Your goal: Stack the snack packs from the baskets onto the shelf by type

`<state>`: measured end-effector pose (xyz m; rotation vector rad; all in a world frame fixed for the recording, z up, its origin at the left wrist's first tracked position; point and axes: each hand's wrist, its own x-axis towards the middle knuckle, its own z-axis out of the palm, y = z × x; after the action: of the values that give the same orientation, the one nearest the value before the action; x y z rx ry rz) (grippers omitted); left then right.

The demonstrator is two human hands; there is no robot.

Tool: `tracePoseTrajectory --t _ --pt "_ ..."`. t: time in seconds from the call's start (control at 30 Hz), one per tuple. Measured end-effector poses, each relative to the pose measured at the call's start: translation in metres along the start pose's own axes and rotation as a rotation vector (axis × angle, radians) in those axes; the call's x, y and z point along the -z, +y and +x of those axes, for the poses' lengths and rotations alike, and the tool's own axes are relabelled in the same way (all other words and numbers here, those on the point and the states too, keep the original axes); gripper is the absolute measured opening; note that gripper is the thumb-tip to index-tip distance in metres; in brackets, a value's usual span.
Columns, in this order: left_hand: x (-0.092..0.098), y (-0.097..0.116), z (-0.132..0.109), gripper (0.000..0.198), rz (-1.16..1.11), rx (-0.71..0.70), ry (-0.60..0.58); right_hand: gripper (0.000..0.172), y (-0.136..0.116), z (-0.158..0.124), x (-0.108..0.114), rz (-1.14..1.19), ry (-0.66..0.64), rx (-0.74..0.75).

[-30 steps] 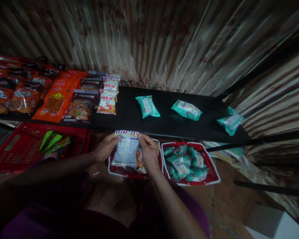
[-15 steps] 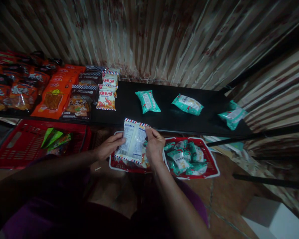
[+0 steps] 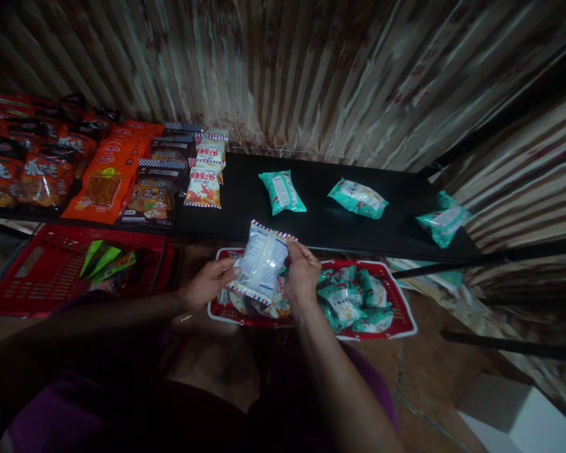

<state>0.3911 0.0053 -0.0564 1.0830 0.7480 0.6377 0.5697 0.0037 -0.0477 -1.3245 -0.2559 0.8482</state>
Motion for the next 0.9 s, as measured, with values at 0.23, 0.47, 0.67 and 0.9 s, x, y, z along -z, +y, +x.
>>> tracePoseTrajectory --t 0.23,0.47,0.67,0.9 --pt "0.0 0.005 -0.003 0.035 0.025 -0.049 0.06 0.024 -0.003 0.0 -0.003 0.014 -0.116 0.024" --pt "0.011 0.011 0.008 0.032 0.022 -0.102 0.264 0.042 -0.005 -0.012 0.003 -0.162 -0.389 -0.057" --pt "0.015 0.019 0.017 0.034 -0.045 -0.154 0.36 0.043 0.006 -0.02 0.01 -0.276 -0.593 -0.099" --pt "0.016 0.012 0.02 0.035 -0.06 -0.146 0.389 0.042 0.008 -0.022 0.008 -0.288 -0.525 -0.069"
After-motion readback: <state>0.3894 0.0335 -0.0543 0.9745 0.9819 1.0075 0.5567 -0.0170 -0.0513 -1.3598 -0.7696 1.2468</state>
